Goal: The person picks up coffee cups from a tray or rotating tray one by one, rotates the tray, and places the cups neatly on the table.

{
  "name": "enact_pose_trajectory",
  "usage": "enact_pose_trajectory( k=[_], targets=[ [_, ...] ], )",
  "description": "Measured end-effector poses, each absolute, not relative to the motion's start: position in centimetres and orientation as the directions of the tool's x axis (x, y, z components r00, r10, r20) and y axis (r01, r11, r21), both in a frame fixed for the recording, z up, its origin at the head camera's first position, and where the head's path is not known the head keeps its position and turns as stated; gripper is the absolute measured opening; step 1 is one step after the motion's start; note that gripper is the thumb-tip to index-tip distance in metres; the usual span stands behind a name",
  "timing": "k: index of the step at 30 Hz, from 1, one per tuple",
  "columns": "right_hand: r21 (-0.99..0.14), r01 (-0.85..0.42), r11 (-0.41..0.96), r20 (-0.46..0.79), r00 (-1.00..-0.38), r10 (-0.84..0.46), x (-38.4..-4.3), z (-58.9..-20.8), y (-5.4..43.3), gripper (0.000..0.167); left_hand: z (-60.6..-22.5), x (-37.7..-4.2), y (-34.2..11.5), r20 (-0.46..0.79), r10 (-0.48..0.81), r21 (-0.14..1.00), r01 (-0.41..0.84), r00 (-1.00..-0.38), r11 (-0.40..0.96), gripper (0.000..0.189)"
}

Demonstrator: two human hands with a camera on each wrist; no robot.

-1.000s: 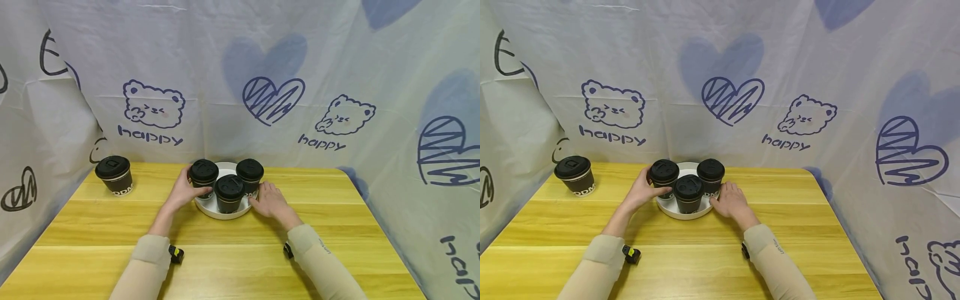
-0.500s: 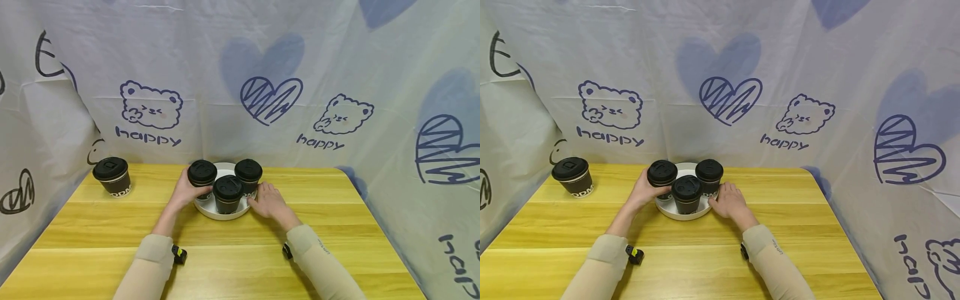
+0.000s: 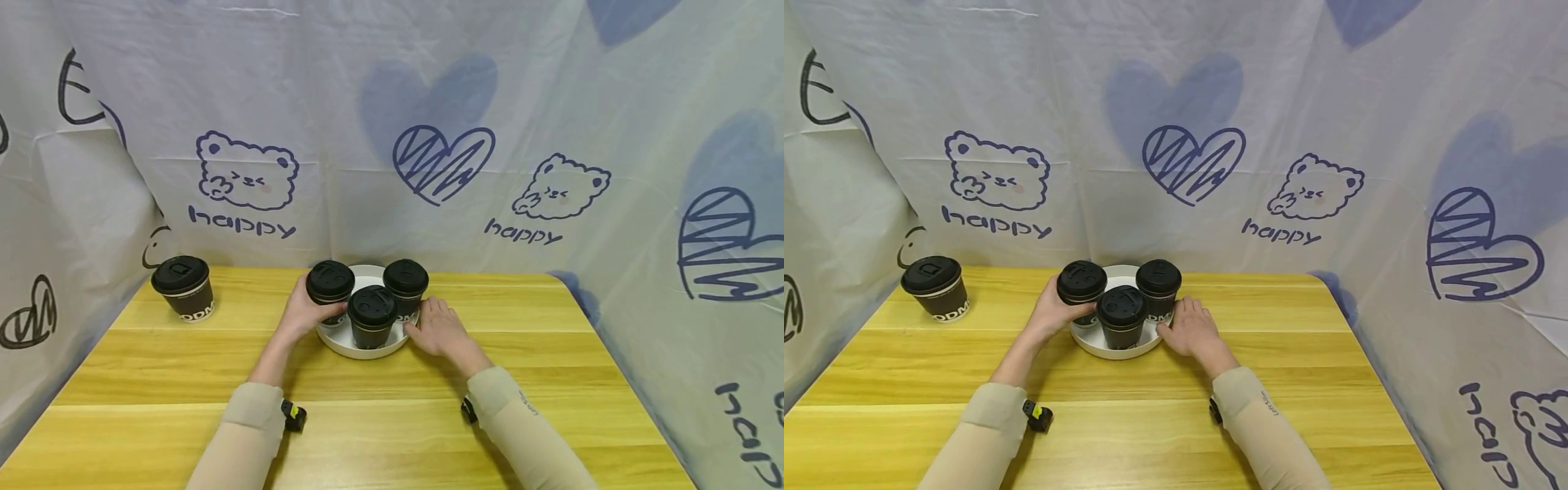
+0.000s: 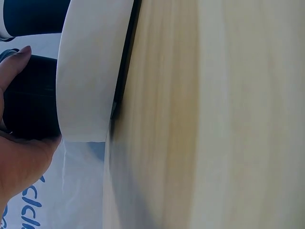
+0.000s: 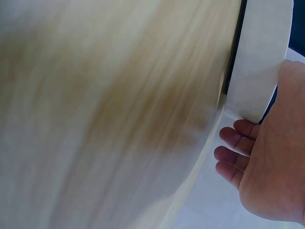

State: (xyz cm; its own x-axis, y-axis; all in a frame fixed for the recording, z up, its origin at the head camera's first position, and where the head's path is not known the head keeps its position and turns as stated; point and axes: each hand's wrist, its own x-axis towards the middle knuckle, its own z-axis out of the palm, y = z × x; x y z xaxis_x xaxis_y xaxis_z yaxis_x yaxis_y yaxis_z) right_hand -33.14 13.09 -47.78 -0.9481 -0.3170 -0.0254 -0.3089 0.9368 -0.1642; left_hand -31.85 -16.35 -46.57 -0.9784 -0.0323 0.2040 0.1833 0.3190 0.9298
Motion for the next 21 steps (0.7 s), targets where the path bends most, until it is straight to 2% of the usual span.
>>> enact_pose_trajectory(
  k=[14, 21],
  targets=[
    [-0.161, -0.309, 0.937, -0.032, -0.948, -0.317, -33.3, -48.2, 13.1, 0.071, -46.2, -31.7, -16.5, 0.246, -0.015, 0.929, 0.232, -0.969, 0.289, 0.082],
    [-0.162, -0.3, 0.94, -0.037, -0.95, -0.31, -33.2, -48.1, 13.1, 0.073, -45.4, -31.2, -16.4, 0.209, -0.034, 0.937, 0.19, -0.977, 0.293, 0.092]
  ],
)
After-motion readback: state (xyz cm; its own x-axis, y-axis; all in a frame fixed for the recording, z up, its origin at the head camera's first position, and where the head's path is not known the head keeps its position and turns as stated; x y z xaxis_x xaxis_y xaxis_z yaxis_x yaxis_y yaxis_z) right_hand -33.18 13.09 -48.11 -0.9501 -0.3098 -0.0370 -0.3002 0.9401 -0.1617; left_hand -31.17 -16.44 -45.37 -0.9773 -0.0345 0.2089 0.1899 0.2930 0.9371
